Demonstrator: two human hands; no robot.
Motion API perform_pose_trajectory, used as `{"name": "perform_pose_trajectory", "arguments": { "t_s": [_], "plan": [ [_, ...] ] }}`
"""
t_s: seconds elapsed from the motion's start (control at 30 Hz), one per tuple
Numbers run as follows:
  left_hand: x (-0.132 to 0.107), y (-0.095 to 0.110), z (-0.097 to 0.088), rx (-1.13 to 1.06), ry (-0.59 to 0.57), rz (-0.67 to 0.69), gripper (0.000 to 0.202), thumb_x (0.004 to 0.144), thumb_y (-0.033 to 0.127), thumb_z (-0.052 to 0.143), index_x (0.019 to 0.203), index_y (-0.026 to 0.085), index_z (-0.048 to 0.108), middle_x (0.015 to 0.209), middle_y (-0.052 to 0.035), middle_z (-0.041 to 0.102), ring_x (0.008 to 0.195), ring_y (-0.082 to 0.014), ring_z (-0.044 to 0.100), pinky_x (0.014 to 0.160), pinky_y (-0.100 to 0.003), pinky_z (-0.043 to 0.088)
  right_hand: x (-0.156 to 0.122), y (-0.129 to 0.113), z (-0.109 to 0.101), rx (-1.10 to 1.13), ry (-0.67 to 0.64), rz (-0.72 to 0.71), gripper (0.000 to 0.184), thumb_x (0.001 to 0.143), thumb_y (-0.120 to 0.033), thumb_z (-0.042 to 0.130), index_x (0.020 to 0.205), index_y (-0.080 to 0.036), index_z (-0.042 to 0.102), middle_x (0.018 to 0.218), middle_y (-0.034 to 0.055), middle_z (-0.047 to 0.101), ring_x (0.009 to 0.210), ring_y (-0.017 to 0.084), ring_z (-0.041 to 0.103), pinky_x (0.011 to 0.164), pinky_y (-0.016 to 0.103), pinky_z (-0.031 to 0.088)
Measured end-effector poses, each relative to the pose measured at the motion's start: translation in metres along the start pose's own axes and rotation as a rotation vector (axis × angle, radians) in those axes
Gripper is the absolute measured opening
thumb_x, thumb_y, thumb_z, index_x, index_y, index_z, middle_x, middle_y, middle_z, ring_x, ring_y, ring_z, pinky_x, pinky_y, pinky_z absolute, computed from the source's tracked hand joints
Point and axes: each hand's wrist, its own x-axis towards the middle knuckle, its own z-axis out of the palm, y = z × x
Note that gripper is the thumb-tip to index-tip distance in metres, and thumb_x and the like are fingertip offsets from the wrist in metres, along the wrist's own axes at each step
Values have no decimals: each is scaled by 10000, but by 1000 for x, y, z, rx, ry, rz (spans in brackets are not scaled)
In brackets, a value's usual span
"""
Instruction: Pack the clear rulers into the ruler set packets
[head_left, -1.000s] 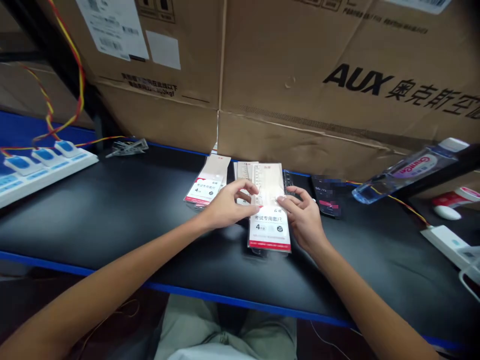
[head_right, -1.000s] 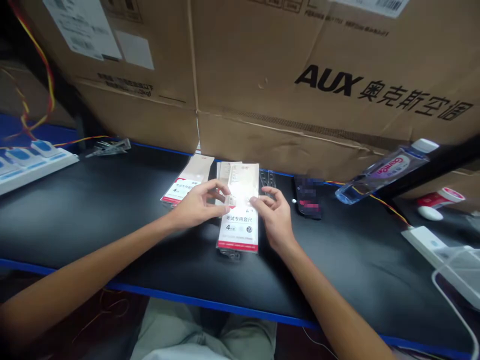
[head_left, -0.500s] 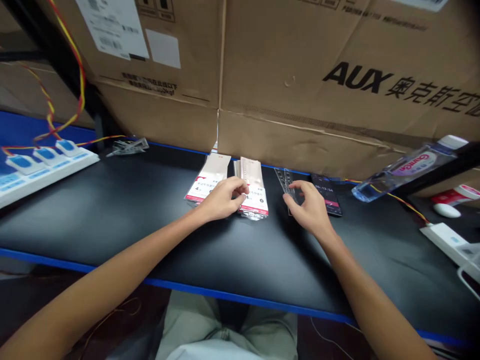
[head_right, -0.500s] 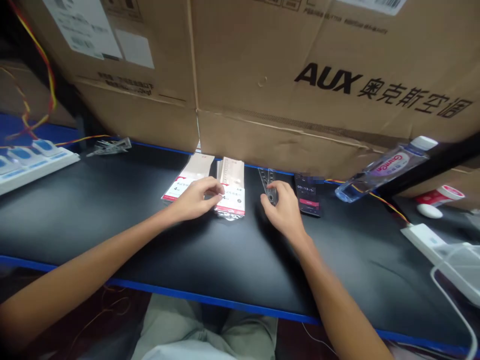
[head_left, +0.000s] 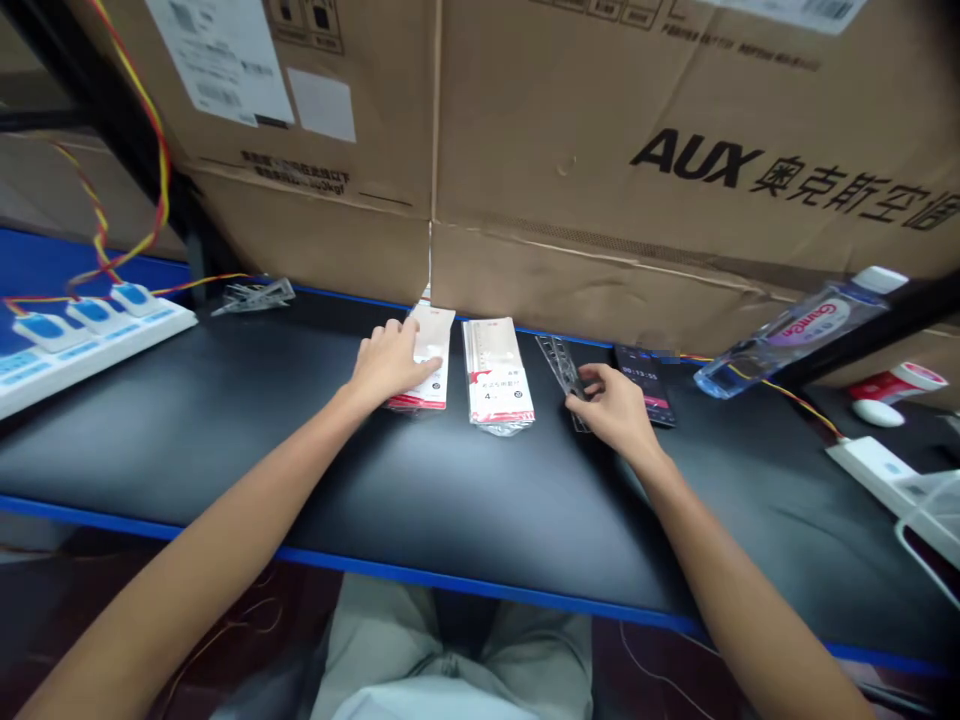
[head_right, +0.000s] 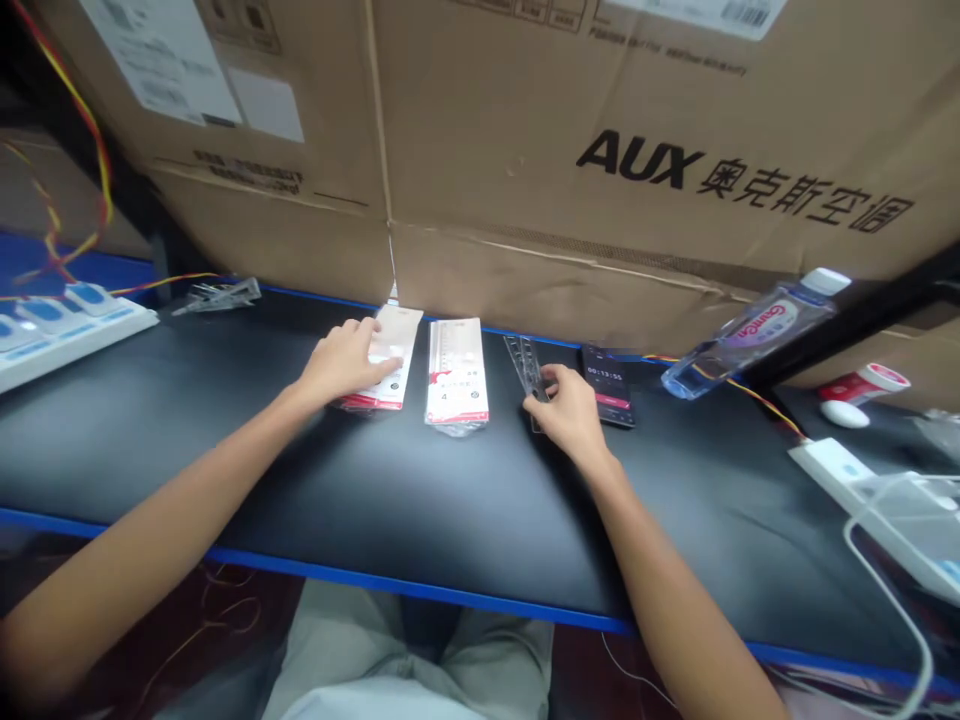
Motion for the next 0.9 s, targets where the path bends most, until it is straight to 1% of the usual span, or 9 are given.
{"name": "perform_pose_trajectory", "arguments": {
  "t_s": [0.1,0.27,0.4,0.47,0.53,0.63,0.73,0.8,0.9],
  "plan": [
    [6,-9,-4,-47,-49,-69,718,769,623,668,1309,179,504,1255,-197,582,1192,-422,553,981,-510,457,0,-2,1,82,21,-11,438,664,-215,670,1096,-147,694,1002,102,740,725,202,645,743,378,544],
    [11,-14,-7,-244,-21,-147,798,632,572,819,1273,228,490,1258,-135,528,1159,-344,587,997,-449,473,-5,-13,-1,234,93,-48,284,765,-255,640,1029,-164,693,822,48,699,687,177,634,686,329,549],
    [13,-19,-5,-406,97,-168,766,599,382,871,1244,224,488,1276,-112,470,1084,-265,592,964,-420,506,-12,-25,-3,311,139,-92,261,827,-293,645,1060,-179,668,842,44,681,714,180,644,658,314,547],
    [14,-21,-5,-600,156,-210,779,564,237,873,1237,233,480,1308,-105,457,985,-215,609,911,-402,531,-15,-30,-1,352,119,-153,246,832,-284,664,1060,-189,665,836,34,678,709,175,645,651,309,544],
    [16,-20,-7,-821,136,-271,789,539,143,859,1222,230,474,1282,-109,506,901,-203,632,832,-401,558,-18,-33,1,383,92,-223,232,832,-259,678,1054,-193,667,832,27,679,696,168,642,661,311,547],
    [16,-12,-12,-1042,18,-288,594,638,142,786,1155,193,498,1067,-104,651,811,-237,685,710,-392,577,-24,-39,5,413,59,-273,243,840,-232,683,1079,-195,658,841,21,677,694,158,642,673,307,558],
    [10,5,-12,-1139,-36,-240,365,737,158,683,1066,185,527,913,-81,707,746,-240,709,664,-371,578,-36,-51,5,462,14,-304,305,862,-212,670,1164,-210,626,848,13,662,706,152,638,668,293,566],
    [5,16,-7,-1185,-21,-206,349,769,157,647,1078,209,494,915,-58,715,738,-225,714,647,-348,574,-48,-63,4,495,-59,-344,342,870,-198,667,1206,-225,612,861,12,660,718,148,637,654,275,568],
    [-2,27,5,-1229,79,-118,398,798,169,636,1132,244,432,936,-26,715,760,-193,712,633,-286,550,-66,-80,6,542,-225,-367,329,877,-181,646,1202,-227,627,847,10,660,676,131,613,587,239,546]
  ]
}}
